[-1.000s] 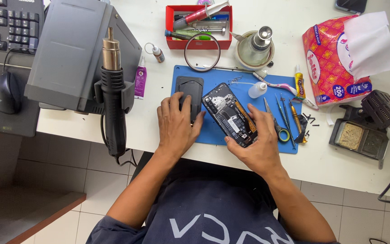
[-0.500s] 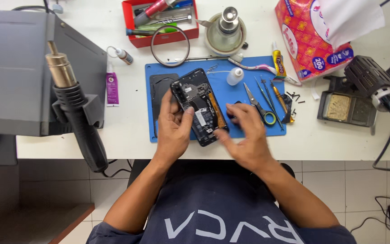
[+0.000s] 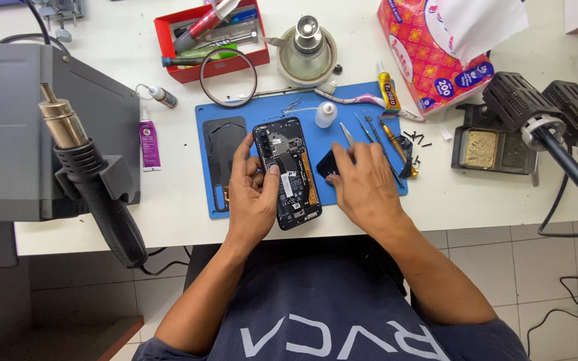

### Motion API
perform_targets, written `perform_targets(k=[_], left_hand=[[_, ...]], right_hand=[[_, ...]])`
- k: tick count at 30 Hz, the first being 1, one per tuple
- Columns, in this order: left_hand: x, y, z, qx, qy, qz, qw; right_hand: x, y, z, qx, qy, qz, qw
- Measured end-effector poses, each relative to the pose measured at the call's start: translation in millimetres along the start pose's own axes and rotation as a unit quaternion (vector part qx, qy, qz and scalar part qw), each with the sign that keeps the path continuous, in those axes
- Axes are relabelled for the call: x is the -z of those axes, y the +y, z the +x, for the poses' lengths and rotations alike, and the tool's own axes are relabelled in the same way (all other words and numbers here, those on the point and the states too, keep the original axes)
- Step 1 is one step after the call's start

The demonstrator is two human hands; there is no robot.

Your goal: The person disassembles a mobile phone by removing the back cover with a tool and then uses a screwdriver to unscrew the internal components.

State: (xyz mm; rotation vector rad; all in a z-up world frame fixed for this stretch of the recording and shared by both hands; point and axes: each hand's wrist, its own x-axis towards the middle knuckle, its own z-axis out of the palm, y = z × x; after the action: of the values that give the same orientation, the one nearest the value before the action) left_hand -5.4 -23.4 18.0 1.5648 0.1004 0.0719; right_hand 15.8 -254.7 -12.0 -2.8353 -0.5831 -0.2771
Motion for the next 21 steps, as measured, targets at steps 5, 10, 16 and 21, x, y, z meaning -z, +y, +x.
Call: perform_targets(k=[5,10,16,21], left_hand=[[-3,-18,-2,-0.002,0.001,-0.004,1.0],[-13,-26,-3,0.009,-0.015,-0.007,1.0],[-26,-25,-2,0.006,-0.026,-0.01,1.0],[-30,-23,-2,0.009,-0.034,-0.009,0.999]], right_hand=[[6,5,8,-0.032,0.046,0.074,0.996],[23,19,-10,-0.073,0.088,-0.043,0.993],[27,24,-14,-0.092,0.033,-0.067,0.993],[29,52,-6,-0.156,0.043,-0.078,0.984]])
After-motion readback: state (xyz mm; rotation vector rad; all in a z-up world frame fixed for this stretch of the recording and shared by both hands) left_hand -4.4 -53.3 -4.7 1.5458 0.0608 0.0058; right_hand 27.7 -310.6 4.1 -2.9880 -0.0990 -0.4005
